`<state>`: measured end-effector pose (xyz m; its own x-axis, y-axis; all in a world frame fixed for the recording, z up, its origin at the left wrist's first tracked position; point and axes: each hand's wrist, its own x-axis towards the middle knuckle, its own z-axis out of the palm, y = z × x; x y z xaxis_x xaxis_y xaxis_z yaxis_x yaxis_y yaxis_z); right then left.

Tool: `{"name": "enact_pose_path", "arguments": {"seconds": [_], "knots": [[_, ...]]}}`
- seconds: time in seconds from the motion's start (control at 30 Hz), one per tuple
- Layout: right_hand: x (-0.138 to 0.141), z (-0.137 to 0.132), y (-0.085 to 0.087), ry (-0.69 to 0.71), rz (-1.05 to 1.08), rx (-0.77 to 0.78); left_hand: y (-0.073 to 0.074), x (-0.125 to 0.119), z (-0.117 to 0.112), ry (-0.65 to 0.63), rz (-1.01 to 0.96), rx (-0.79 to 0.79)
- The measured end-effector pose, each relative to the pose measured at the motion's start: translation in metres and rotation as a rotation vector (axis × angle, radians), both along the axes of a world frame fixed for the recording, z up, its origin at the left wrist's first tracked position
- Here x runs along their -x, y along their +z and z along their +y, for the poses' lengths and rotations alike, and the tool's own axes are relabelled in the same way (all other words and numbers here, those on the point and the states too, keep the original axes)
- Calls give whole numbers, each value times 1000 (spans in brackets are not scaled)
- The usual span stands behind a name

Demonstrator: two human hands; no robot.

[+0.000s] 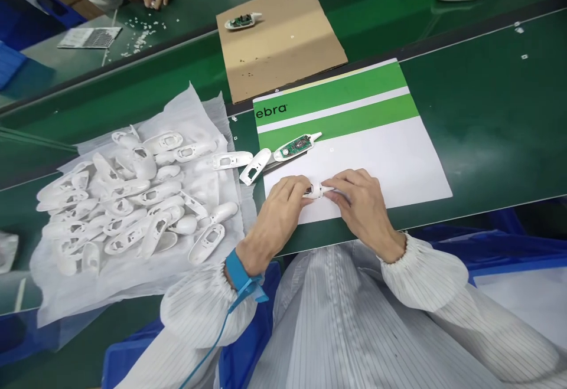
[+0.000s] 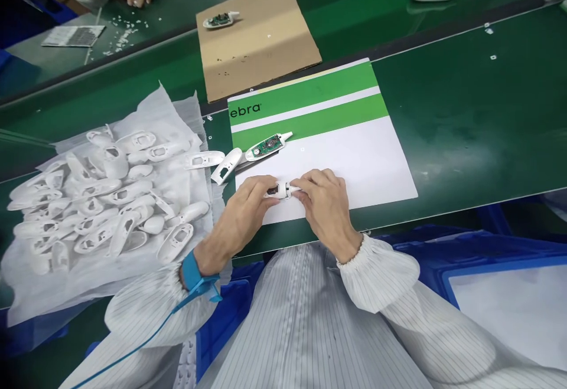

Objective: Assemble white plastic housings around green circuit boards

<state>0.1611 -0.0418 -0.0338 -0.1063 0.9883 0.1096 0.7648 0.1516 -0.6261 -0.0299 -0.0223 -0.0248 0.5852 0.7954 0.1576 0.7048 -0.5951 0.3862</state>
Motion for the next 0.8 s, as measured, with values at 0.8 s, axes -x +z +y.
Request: {"name": "enact_pose_path", "arguments": {"seconds": [0.8], "knots": [[19,2,-2,-5,-170,-97,15,-5,18,125,-99,256]]}}
